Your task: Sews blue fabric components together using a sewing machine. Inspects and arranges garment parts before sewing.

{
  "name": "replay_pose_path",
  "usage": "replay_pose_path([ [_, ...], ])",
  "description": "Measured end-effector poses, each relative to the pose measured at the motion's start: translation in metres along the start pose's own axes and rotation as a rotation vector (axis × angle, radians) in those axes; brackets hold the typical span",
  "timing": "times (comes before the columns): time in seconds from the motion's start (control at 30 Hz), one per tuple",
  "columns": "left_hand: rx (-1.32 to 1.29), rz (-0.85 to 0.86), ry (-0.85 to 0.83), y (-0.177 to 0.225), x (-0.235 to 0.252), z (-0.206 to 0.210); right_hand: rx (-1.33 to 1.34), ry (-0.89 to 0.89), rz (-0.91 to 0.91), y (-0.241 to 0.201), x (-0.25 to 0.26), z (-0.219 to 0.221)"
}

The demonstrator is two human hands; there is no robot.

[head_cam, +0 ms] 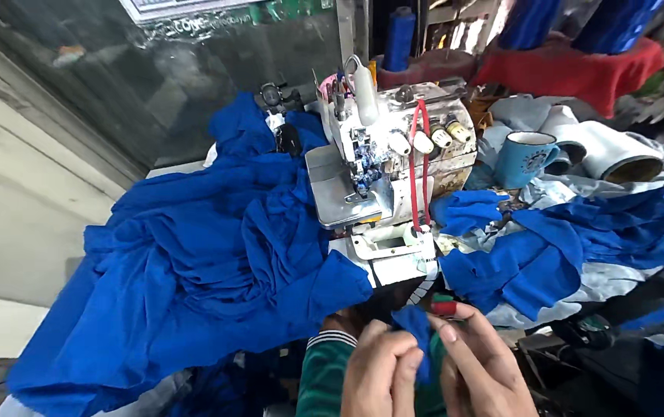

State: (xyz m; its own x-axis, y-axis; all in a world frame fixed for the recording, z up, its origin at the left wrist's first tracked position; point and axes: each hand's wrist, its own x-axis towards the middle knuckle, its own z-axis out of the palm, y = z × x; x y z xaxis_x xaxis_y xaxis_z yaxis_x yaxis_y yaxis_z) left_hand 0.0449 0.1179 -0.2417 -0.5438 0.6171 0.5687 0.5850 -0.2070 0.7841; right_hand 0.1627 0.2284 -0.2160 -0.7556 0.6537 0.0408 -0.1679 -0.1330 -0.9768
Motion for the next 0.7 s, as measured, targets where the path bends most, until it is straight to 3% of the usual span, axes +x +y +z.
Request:
replay_pose_path([
  [0.1, -0.058, -0.041, -0.031, -0.001, -0.014, 0.008, -0.034, -0.021, -0.02, -0.002, 0.011, -0.005],
  [0.23, 0.011, -0.049, -0.025, -0.001, 0.017, -0.043, -0.253, -0.236, -0.122, -0.013, 0.033, -0.027],
  [0.33, -0.047, -0.07, -0.264, 0.01, 0.045, -0.065, -0.314, -0.507, -0.14, -0.033, 0.046, -0.032],
  [0.43, -0.232, -0.087, -0.447, 0.008, 0.05, -0.056, -0.328, -0.652, -0.104, -0.046, 0.054, -0.032],
  [0.53, -0.404, -0.164, -0.363, 0.001, 0.04, -0.05, -0.147, -0.722, -0.113, -0.034, 0.053, -0.041],
  [0.63, -0.668, -0.259, -0.229, -0.009, 0.034, -0.03, 0.113, -0.644, -0.137, -0.003, 0.052, -0.04],
  [0.7, -0.703, -0.292, -0.222, -0.012, 0.037, -0.022, 0.197, -0.538, -0.153, -0.002, 0.05, -0.032],
])
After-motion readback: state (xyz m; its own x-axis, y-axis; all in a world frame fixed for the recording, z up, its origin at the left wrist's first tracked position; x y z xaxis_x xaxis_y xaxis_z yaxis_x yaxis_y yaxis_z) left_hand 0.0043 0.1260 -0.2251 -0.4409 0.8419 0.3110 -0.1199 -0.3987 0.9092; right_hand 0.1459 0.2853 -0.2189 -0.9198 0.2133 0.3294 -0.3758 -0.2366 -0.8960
